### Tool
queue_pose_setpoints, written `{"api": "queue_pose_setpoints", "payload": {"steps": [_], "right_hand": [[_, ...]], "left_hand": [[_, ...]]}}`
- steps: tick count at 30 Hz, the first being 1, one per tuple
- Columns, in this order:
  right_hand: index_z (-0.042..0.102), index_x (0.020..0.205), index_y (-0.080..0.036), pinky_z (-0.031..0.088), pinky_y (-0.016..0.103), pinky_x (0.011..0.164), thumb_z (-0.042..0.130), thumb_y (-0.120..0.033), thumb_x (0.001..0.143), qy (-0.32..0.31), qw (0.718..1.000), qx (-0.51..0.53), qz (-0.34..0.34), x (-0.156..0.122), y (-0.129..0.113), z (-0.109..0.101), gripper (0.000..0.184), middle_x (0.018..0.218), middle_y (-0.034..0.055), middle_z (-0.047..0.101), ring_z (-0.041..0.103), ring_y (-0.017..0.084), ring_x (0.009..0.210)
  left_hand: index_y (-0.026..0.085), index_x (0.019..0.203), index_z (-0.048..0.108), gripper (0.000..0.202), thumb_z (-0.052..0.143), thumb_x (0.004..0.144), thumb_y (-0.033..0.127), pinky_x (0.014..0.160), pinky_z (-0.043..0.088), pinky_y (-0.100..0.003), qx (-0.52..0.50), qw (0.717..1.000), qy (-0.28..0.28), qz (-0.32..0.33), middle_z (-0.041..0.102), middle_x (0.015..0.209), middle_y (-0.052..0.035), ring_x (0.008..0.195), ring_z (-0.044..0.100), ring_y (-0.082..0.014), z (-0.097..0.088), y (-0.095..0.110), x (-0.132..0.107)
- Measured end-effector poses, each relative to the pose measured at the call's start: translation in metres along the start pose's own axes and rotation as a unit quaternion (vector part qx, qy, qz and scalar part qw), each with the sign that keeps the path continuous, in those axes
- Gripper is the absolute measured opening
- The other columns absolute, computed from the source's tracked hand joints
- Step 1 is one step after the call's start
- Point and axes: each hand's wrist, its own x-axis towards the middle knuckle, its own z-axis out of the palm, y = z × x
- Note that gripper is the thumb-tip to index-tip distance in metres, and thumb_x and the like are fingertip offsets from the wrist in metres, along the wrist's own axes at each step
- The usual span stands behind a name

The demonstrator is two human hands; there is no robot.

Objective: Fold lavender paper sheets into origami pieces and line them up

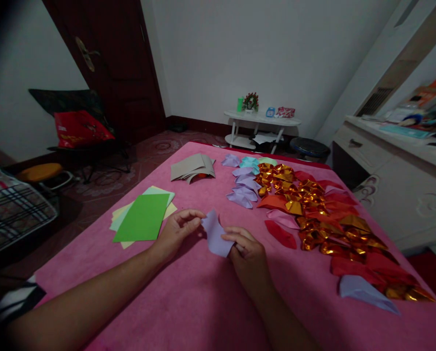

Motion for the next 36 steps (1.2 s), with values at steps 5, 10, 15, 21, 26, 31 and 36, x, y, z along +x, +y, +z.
{"api": "queue_pose_setpoints", "payload": {"steps": [5,10,15,21,26,31,36], "right_hand": [[0.073,0.079,-0.021,0.054,0.027,0.065,0.057,-0.018,0.072,0.0,1.0,0.0,0.009,0.0,-0.001,0.0,0.018,0.099,0.0097,0.066,0.065,0.021,0.089],[0.073,0.079,-0.022,0.054,0.026,0.065,0.056,-0.017,0.072,-0.003,1.0,0.0,0.011,-0.001,0.0,0.0,0.02,0.1,0.0092,0.066,0.065,0.021,0.091],[0.073,0.079,-0.021,0.054,0.026,0.066,0.055,-0.017,0.072,-0.006,1.0,-0.002,0.004,-0.001,0.0,0.0,0.02,0.098,0.0093,0.067,0.065,0.021,0.089],[0.074,0.08,-0.022,0.053,0.025,0.069,0.053,-0.012,0.07,-0.017,1.0,0.0,0.002,0.001,-0.001,-0.001,0.025,0.097,0.008,0.067,0.064,0.019,0.09],[0.073,0.081,-0.02,0.05,0.028,0.078,0.06,-0.02,0.073,0.013,1.0,-0.013,0.022,0.001,-0.002,-0.005,0.015,0.092,0.0073,0.069,0.064,0.02,0.089],[0.068,0.067,-0.017,0.048,0.026,0.061,0.061,-0.037,0.078,0.043,0.992,0.006,0.117,-0.002,-0.004,-0.007,0.023,0.064,0.0043,0.068,0.063,0.018,0.061],[0.062,0.061,-0.017,0.036,0.021,0.047,0.062,-0.04,0.077,0.078,0.99,0.024,0.114,-0.002,-0.004,-0.009,0.028,0.047,-0.0018,0.056,0.049,0.01,0.046]], "left_hand": [[0.011,0.086,0.067,0.03,0.066,0.078,0.04,0.061,0.049,-0.023,-0.012,1.0,-0.001,-0.001,0.068,0.064,-0.0046,0.057,0.063,-0.0119,-0.004,-0.004,0.001],[0.012,0.081,0.068,0.027,0.073,0.071,0.036,0.06,0.049,-0.023,-0.018,1.0,0.013,-0.01,0.068,0.068,-0.0036,0.056,0.062,-0.0114,-0.003,-0.004,0.002],[0.011,0.081,0.068,0.023,0.072,0.073,0.032,0.058,0.049,-0.021,-0.026,1.0,0.0,-0.008,0.067,0.066,-0.0032,0.056,0.061,-0.0099,-0.004,-0.005,0.003],[0.01,0.084,0.066,0.023,0.072,0.073,0.028,0.057,0.046,-0.02,-0.017,1.0,-0.014,-0.005,0.067,0.068,-0.0054,0.058,0.06,-0.0102,-0.006,-0.009,0.004],[0.014,0.093,0.065,0.031,0.076,0.068,0.027,0.063,0.046,-0.023,0.071,0.997,-0.008,0.03,0.062,0.074,-0.0021,0.064,0.057,-0.0105,-0.004,-0.011,0.003],[0.017,0.091,0.068,0.025,0.075,0.068,0.026,0.07,0.045,-0.024,0.25,0.953,0.007,0.169,0.057,0.096,-0.0065,0.084,0.054,-0.0149,-0.002,-0.01,0.001],[0.017,0.1,0.064,0.028,0.071,0.073,0.025,0.068,0.044,-0.024,0.273,0.945,0.034,0.175,0.058,0.094,-0.0056,0.078,0.053,-0.0137,-0.001,-0.003,0.0]]}}
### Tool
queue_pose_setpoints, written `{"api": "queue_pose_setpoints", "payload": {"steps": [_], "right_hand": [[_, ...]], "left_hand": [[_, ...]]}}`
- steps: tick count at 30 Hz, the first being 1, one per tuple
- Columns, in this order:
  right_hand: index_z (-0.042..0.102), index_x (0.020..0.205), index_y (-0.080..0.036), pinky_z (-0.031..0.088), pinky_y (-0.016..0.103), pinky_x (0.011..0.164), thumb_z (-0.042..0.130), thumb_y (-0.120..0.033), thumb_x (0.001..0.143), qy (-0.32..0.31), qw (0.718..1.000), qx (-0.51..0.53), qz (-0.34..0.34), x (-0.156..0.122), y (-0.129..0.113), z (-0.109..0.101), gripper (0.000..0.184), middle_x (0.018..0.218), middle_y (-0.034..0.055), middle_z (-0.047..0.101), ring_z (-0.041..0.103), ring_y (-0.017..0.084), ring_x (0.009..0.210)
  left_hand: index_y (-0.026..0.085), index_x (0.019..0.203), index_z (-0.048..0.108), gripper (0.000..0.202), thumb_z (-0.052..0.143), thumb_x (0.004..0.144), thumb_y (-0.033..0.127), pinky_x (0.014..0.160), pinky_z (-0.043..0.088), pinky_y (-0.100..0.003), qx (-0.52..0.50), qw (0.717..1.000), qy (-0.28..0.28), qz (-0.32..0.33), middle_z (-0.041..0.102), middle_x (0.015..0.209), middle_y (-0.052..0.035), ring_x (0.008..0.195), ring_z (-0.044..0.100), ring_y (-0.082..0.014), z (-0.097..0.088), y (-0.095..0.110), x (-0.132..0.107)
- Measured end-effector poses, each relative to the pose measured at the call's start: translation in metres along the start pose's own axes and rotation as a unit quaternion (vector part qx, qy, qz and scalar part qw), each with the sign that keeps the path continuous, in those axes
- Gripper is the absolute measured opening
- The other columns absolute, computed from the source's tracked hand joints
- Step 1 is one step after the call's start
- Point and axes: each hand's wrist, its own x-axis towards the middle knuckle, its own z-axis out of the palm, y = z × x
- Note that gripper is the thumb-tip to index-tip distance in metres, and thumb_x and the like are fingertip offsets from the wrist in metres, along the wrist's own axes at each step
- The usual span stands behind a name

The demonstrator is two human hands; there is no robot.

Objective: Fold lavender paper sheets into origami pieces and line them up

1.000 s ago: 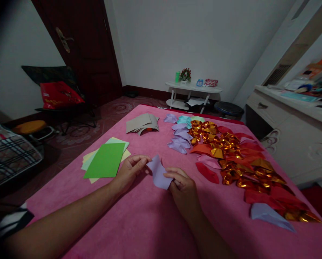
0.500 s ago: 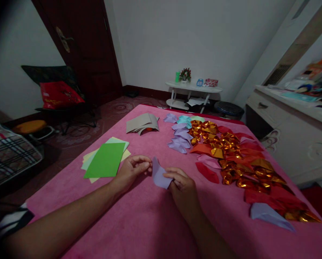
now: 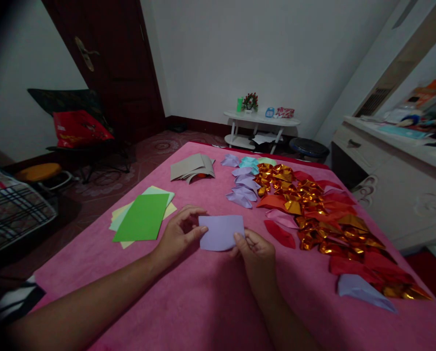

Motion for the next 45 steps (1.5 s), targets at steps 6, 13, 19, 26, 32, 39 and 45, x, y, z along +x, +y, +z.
{"api": "queue_pose_setpoints", "payload": {"steps": [6,13,19,26,32,39,45], "right_hand": [[0.063,0.07,-0.015,0.025,0.02,0.041,0.064,-0.042,0.076,-0.001,0.998,0.04,0.039,0.001,0.002,-0.002,0.027,0.045,-0.0056,0.044,0.036,0.007,0.042],[0.06,0.104,-0.019,0.039,0.021,0.046,0.074,-0.043,0.064,-0.014,0.971,0.231,0.059,0.003,0.003,0.01,0.048,0.078,0.003,0.068,0.052,0.01,0.048],[0.06,0.102,-0.016,0.046,0.025,0.053,0.07,-0.035,0.072,-0.086,0.965,0.217,0.119,-0.002,0.0,0.013,0.036,0.08,0.0064,0.071,0.062,0.016,0.059],[0.06,0.104,-0.013,0.04,0.021,0.047,0.063,-0.038,0.079,-0.11,0.963,0.211,0.122,-0.006,-0.011,0.01,0.035,0.07,0.0045,0.067,0.055,0.011,0.05],[0.06,0.103,-0.012,0.04,0.022,0.048,0.064,-0.038,0.078,-0.096,0.968,0.199,0.119,-0.006,-0.011,0.011,0.036,0.064,0.0021,0.064,0.054,0.012,0.05],[0.057,0.109,-0.013,0.043,0.023,0.05,0.062,-0.04,0.078,-0.108,0.971,0.179,0.115,-0.005,-0.007,0.01,0.041,0.077,0.0062,0.068,0.058,0.014,0.054],[0.037,0.129,-0.021,0.041,0.022,0.045,0.065,-0.036,0.075,-0.067,0.993,0.066,0.069,-0.01,-0.008,0.014,0.062,0.066,-0.0013,0.064,0.057,0.015,0.05]], "left_hand": [[0.012,0.085,0.067,0.023,0.071,0.072,0.031,0.062,0.042,-0.022,-0.08,0.989,-0.06,-0.107,0.061,0.076,-0.0038,0.067,0.054,-0.0113,0.003,0.003,-0.006],[0.013,0.072,0.054,0.03,0.074,0.068,0.034,0.044,0.03,-0.016,-0.201,0.956,-0.045,-0.208,0.047,0.053,0.0064,0.044,0.042,-0.0038,0.018,0.005,-0.016],[0.012,0.071,0.054,0.032,0.075,0.068,0.035,0.049,0.041,-0.017,-0.282,0.927,-0.113,-0.221,0.058,0.055,0.0021,0.047,0.053,-0.0066,0.019,0.011,-0.016],[0.009,0.078,0.059,0.033,0.072,0.071,0.04,0.054,0.051,-0.022,-0.305,0.909,-0.176,-0.223,0.068,0.065,-0.0065,0.055,0.064,-0.013,0.017,0.012,-0.016],[0.01,0.079,0.059,0.037,0.076,0.066,0.041,0.054,0.05,-0.022,-0.297,0.908,-0.176,-0.235,0.068,0.065,-0.0054,0.055,0.064,-0.013,0.017,0.012,-0.017],[0.01,0.078,0.057,0.038,0.075,0.066,0.042,0.052,0.049,-0.02,-0.288,0.909,-0.183,-0.238,0.067,0.063,-0.0045,0.053,0.063,-0.0119,0.018,0.009,-0.018],[0.011,0.078,0.057,0.035,0.073,0.069,0.04,0.05,0.048,-0.019,-0.269,0.914,-0.187,-0.238,0.067,0.063,-0.0038,0.052,0.062,-0.0109,0.019,0.007,-0.019]]}}
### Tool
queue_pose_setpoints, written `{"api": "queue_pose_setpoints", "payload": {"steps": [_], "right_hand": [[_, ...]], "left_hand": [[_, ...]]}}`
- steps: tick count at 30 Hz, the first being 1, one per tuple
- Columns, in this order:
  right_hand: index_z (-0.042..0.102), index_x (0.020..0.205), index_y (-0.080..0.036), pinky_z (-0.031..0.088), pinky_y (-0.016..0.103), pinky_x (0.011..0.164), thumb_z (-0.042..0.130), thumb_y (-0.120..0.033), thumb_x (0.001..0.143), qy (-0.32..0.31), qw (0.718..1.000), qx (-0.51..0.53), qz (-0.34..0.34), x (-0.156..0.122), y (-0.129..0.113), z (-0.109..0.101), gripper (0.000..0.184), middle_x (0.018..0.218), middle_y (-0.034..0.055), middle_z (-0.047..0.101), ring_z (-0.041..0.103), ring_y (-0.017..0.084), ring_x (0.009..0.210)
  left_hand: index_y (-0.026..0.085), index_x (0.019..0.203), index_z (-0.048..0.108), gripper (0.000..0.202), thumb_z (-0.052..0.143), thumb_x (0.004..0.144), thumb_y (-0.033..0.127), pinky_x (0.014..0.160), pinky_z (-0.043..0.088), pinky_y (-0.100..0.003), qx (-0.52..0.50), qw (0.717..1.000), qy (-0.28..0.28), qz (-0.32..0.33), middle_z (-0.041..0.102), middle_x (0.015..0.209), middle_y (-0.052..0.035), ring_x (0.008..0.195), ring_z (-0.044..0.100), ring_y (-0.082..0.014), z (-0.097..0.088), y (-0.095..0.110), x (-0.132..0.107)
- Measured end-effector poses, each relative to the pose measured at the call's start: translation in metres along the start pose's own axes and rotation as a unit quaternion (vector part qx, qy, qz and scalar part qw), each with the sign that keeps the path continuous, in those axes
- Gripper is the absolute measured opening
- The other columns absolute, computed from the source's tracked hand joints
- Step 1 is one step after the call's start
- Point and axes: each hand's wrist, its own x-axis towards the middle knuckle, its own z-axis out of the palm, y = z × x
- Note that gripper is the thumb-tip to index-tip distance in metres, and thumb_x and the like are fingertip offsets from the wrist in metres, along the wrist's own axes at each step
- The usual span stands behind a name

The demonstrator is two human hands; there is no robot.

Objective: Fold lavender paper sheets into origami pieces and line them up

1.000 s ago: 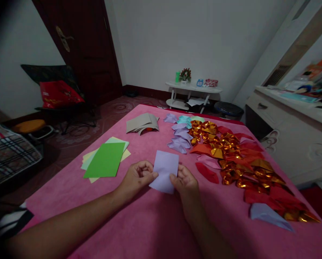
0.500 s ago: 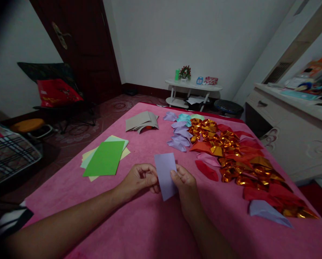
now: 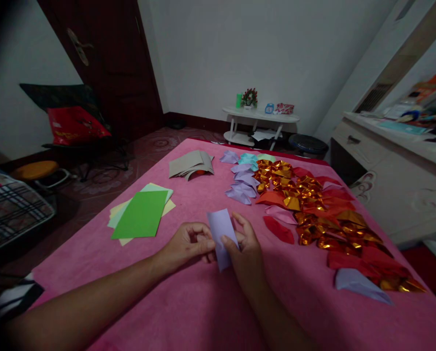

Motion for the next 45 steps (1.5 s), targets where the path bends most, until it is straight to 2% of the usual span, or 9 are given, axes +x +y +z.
{"api": "queue_pose_setpoints", "payload": {"steps": [2,6,15,21,31,36,40,43,45], "right_hand": [[0.045,0.121,-0.022,0.04,0.022,0.046,0.064,-0.034,0.075,0.015,0.999,-0.034,-0.016,-0.002,0.0,0.001,0.051,0.064,-0.0025,0.062,0.055,0.015,0.051],[0.061,0.08,-0.019,0.036,0.021,0.046,0.062,-0.033,0.075,-0.01,0.991,-0.116,-0.059,-0.002,0.001,0.0,0.015,0.061,-0.0025,0.055,0.048,0.012,0.05],[0.057,0.071,-0.017,0.032,0.021,0.05,0.051,-0.047,0.083,-0.115,0.991,-0.043,-0.056,-0.001,-0.003,-0.004,0.033,0.062,-0.0023,0.048,0.042,0.01,0.054],[0.055,0.064,-0.017,0.028,0.02,0.046,0.06,-0.049,0.076,-0.096,0.993,-0.069,-0.031,0.001,-0.004,-0.004,0.034,0.055,-0.0048,0.043,0.036,0.009,0.049],[0.055,0.063,-0.018,0.033,0.02,0.048,0.057,-0.042,0.079,-0.084,0.992,-0.08,-0.049,0.001,-0.002,-0.004,0.029,0.058,-0.0037,0.045,0.04,0.01,0.052],[0.058,0.058,-0.018,0.04,0.023,0.06,0.059,-0.034,0.077,-0.031,0.993,-0.072,-0.092,0.001,-0.003,-0.003,0.025,0.076,0.0012,0.056,0.052,0.015,0.069],[0.057,0.055,-0.018,0.04,0.027,0.081,0.06,-0.028,0.076,0.091,0.988,-0.027,-0.121,0.006,-0.002,-0.009,0.024,0.107,0.005,0.058,0.053,0.021,0.096],[0.056,0.055,-0.018,0.04,0.027,0.076,0.06,-0.027,0.077,0.122,0.987,0.016,-0.102,0.009,0.004,-0.015,0.024,0.092,0.0037,0.06,0.054,0.018,0.086],[0.057,0.057,-0.018,0.042,0.026,0.065,0.06,-0.03,0.079,0.113,0.99,0.048,-0.074,0.009,0.008,-0.017,0.025,0.073,0.0016,0.058,0.053,0.016,0.07]], "left_hand": [[0.011,0.077,0.057,0.036,0.073,0.069,0.041,0.05,0.048,-0.019,0.01,1.0,0.005,-0.006,0.066,0.062,-0.0039,0.052,0.062,-0.0107,0.0,0.0,0.0],[0.011,0.072,0.056,0.039,0.075,0.065,0.044,0.048,0.047,-0.019,0.03,0.999,0.025,-0.021,0.065,0.058,-0.0033,0.048,0.06,-0.0103,0.002,0.0,0.002],[0.011,0.066,0.056,0.04,0.074,0.064,0.047,0.047,0.045,-0.019,0.061,0.997,0.034,-0.026,0.064,0.053,-0.0029,0.045,0.057,-0.0096,0.002,-0.002,0.002],[0.012,0.065,0.056,0.038,0.075,0.064,0.044,0.048,0.044,-0.019,0.07,0.997,0.022,-0.031,0.062,0.053,-0.0023,0.046,0.056,-0.0089,0.003,-0.001,0.001],[0.012,0.066,0.056,0.038,0.072,0.067,0.046,0.047,0.042,-0.018,0.109,0.994,0.017,-0.017,0.061,0.054,-0.0014,0.046,0.054,-0.0084,0.002,-0.001,-0.001],[0.011,0.069,0.06,0.034,0.068,0.071,0.044,0.044,0.038,-0.018,0.164,0.985,0.056,0.002,0.057,0.052,0.0002,0.043,0.051,-0.0084,0.003,-0.001,-0.001],[0.012,0.068,0.057,0.031,0.065,0.074,0.042,0.046,0.039,-0.019,0.132,0.985,0.112,0.021,0.054,0.053,0.0018,0.044,0.049,-0.0082,-0.013,0.003,0.006],[0.014,0.065,0.053,0.029,0.063,0.075,0.038,0.048,0.038,-0.019,0.144,0.961,0.224,0.07,0.052,0.055,0.003,0.048,0.049,-0.0087,-0.031,0.013,0.01],[0.015,0.081,0.057,0.02,0.061,0.078,0.034,0.059,0.045,-0.022,0.213,0.919,0.299,0.142,0.06,0.072,-0.0013,0.065,0.057,-0.0129,-0.037,0.022,0.009]]}}
